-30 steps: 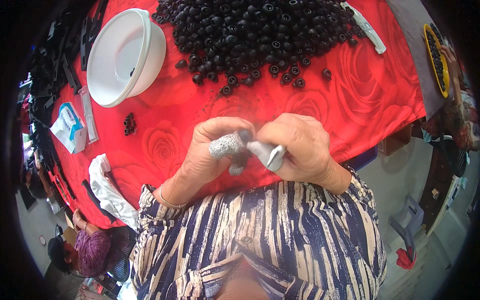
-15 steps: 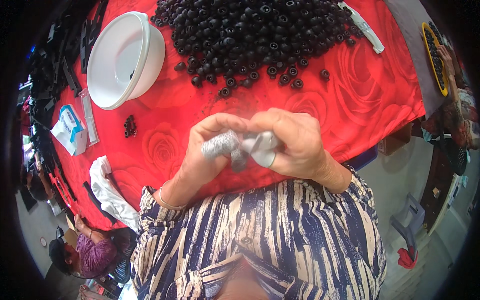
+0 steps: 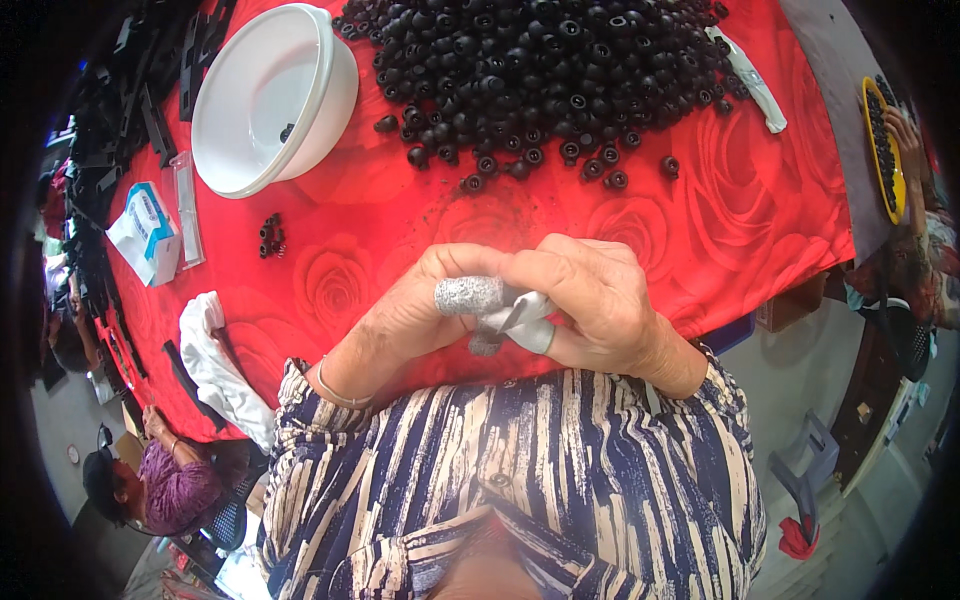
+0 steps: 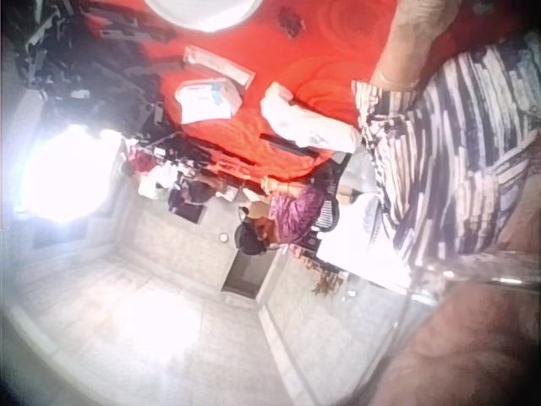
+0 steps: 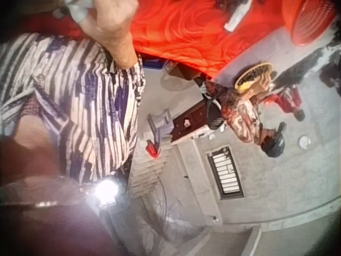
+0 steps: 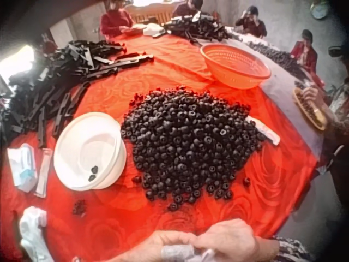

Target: The person trims small black plastic parts using a handheld blade, empties a small bowl, and dumps a basket of parts onto the table. The person then cuts small black parts with the blade and places them into the bowl.

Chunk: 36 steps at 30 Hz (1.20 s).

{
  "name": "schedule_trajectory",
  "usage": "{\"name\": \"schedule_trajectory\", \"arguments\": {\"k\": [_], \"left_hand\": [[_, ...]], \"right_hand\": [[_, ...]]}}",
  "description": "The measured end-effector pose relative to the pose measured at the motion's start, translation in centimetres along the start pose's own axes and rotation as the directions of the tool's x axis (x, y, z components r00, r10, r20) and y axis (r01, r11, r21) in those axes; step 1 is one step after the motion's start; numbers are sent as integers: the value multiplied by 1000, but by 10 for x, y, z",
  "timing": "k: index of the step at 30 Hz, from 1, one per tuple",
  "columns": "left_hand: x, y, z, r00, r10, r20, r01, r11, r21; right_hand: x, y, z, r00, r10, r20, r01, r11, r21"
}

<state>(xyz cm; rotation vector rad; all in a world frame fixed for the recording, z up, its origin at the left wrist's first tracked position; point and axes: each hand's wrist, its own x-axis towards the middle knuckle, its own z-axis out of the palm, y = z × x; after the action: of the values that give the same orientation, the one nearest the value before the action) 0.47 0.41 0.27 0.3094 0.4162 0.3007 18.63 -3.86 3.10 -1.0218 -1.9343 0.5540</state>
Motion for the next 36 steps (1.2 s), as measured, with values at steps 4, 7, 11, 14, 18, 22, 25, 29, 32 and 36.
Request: {"name": "schedule_trajectory", "arguments": {"k": [4,7,11,14,18,22,25,29,32,36], "left_hand": [[-2,1,-5,1000,4,-8,-3,996,95],[-5,9,-4,994,-110,7,102,945,312],[-6,9,-2,995,-89,48,69,945,319],[-2,-5,-3,993,118,2,-117,988,101],[-1,-3,-10,999,39,38,-43,994,97],[-2,3,-10,999,11,51,-18,990,138],[-1,1,-9,998,24,51,-30,991,129],[-3,3,-10,997,-1,71,-6,995,97],[-2,4,-10,998,-34,52,26,988,151],[-4,5,-8,999,-16,30,11,988,157]], "right_hand": [[5,0,-8,991,-67,114,65,998,27],[12,0,-16,971,-98,220,68,988,138],[15,-5,-11,985,-82,151,65,992,112],[16,-5,-5,992,-109,69,111,993,-35],[10,2,-4,995,-82,64,78,996,53],[14,11,-8,987,-55,153,25,981,190],[17,6,-7,990,-28,142,-2,979,206],[14,9,-8,983,-5,181,-38,971,235],[14,10,-10,970,50,239,-119,952,283],[19,7,-8,978,55,199,-111,953,282]]}}
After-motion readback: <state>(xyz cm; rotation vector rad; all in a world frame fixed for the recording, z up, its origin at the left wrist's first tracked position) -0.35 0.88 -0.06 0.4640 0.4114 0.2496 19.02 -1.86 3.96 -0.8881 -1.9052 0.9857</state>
